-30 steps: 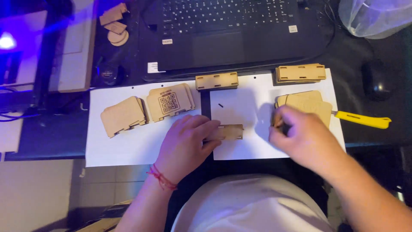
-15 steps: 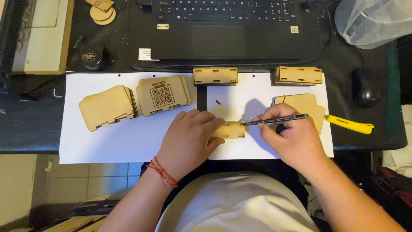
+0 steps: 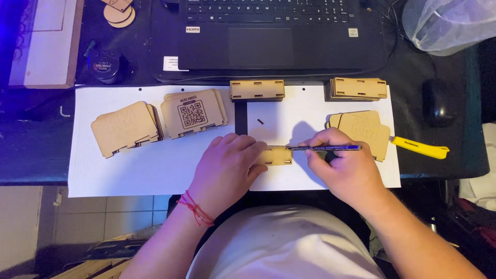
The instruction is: The person uses a pencil to poke out small wooden tabs from laser-cut pieces and then uses sandpaper to smooth the edges. They handle multiple wooden parts, removing excess material and refining the surfaces.
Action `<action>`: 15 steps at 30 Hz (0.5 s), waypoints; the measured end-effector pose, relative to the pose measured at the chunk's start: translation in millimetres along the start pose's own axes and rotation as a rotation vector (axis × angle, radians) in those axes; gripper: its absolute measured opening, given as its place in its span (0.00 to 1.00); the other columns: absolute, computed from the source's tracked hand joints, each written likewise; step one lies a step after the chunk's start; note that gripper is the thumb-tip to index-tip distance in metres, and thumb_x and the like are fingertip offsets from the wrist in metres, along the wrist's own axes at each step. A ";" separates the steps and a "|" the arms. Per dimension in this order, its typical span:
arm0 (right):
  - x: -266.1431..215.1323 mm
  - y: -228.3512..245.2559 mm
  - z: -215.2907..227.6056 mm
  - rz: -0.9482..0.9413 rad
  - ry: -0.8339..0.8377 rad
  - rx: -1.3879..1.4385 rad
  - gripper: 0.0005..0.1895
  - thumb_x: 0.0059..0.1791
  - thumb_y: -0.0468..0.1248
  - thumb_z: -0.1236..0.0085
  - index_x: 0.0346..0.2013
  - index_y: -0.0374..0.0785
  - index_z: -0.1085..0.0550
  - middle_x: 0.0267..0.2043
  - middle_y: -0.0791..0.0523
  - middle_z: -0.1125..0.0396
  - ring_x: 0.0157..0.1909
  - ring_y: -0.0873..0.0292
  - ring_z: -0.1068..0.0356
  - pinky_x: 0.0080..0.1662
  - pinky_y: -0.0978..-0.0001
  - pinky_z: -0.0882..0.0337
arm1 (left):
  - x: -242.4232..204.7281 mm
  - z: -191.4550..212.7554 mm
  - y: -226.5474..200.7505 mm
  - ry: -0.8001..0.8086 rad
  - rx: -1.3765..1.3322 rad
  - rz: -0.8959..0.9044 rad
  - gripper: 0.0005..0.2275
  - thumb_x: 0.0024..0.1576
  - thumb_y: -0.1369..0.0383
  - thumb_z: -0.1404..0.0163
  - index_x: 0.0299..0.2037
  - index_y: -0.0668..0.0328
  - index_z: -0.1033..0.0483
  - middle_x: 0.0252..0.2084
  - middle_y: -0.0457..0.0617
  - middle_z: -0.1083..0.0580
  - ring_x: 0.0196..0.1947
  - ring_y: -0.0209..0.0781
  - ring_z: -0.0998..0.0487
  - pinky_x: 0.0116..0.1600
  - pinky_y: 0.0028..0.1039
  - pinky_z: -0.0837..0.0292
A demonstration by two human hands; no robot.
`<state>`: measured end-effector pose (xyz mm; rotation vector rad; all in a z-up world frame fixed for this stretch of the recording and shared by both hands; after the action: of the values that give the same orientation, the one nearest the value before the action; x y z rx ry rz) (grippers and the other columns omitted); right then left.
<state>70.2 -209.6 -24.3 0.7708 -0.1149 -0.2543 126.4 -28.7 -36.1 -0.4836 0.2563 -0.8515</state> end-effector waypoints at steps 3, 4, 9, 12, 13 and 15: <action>-1.6 -0.4 3.5 0.004 0.002 -0.010 0.05 0.43 0.34 0.39 0.31 0.45 0.26 0.33 0.55 0.22 0.38 0.50 0.22 0.40 0.63 0.27 | -1.9 -2.0 0.6 -0.030 -0.013 0.014 0.15 0.55 0.66 0.43 0.51 0.59 0.22 0.46 0.56 0.23 0.49 0.52 0.23 0.55 0.39 0.31; -2.5 0.0 4.4 0.004 0.002 -0.010 0.05 0.43 0.34 0.39 0.31 0.45 0.26 0.33 0.55 0.22 0.38 0.50 0.22 0.40 0.63 0.27 | -2.5 -2.6 0.3 -0.031 -0.012 0.014 0.15 0.55 0.66 0.43 0.51 0.59 0.22 0.46 0.56 0.23 0.49 0.52 0.23 0.55 0.39 0.31; -3.4 -5.4 3.2 -0.012 -0.030 -0.017 0.05 0.42 0.34 0.39 0.31 0.46 0.25 0.33 0.56 0.22 0.30 0.55 0.24 0.36 0.68 0.30 | -4.6 -3.7 0.2 -0.079 0.018 -0.004 0.15 0.53 0.68 0.42 0.50 0.61 0.21 0.43 0.56 0.23 0.48 0.53 0.23 0.55 0.39 0.30; -3.1 -5.0 4.3 0.011 -0.034 -0.020 0.05 0.42 0.36 0.38 0.30 0.47 0.25 0.32 0.56 0.23 0.30 0.53 0.23 0.34 0.67 0.30 | -3.4 -0.6 -2.1 -0.073 -0.031 -0.023 0.14 0.53 0.69 0.42 0.50 0.62 0.22 0.43 0.58 0.23 0.47 0.55 0.23 0.54 0.40 0.29; -3.2 -6.7 4.2 0.012 -0.033 -0.019 0.05 0.42 0.36 0.38 0.30 0.47 0.25 0.32 0.56 0.23 0.30 0.53 0.23 0.34 0.67 0.30 | -3.6 -2.0 -1.2 -0.073 -0.030 -0.023 0.14 0.53 0.69 0.42 0.50 0.62 0.22 0.43 0.58 0.23 0.47 0.55 0.23 0.54 0.40 0.29; -4.4 -8.5 5.6 0.037 -0.049 -0.055 0.05 0.42 0.37 0.37 0.31 0.48 0.25 0.32 0.57 0.23 0.30 0.54 0.24 0.33 0.68 0.31 | -4.5 -3.1 -2.1 -0.105 -0.006 -0.047 0.14 0.53 0.69 0.42 0.49 0.61 0.22 0.43 0.57 0.23 0.47 0.54 0.23 0.54 0.40 0.29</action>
<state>63.3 -218.1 -26.3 0.7071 -0.1679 -0.2403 120.9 -27.4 -37.6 -0.5398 0.1514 -0.8683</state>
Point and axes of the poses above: each hand's wrist, its own x-axis towards the middle knuckle, its own z-axis out of the back of the hand, y = z × x, the point moved 8 cm from there along x, towards the middle knuckle
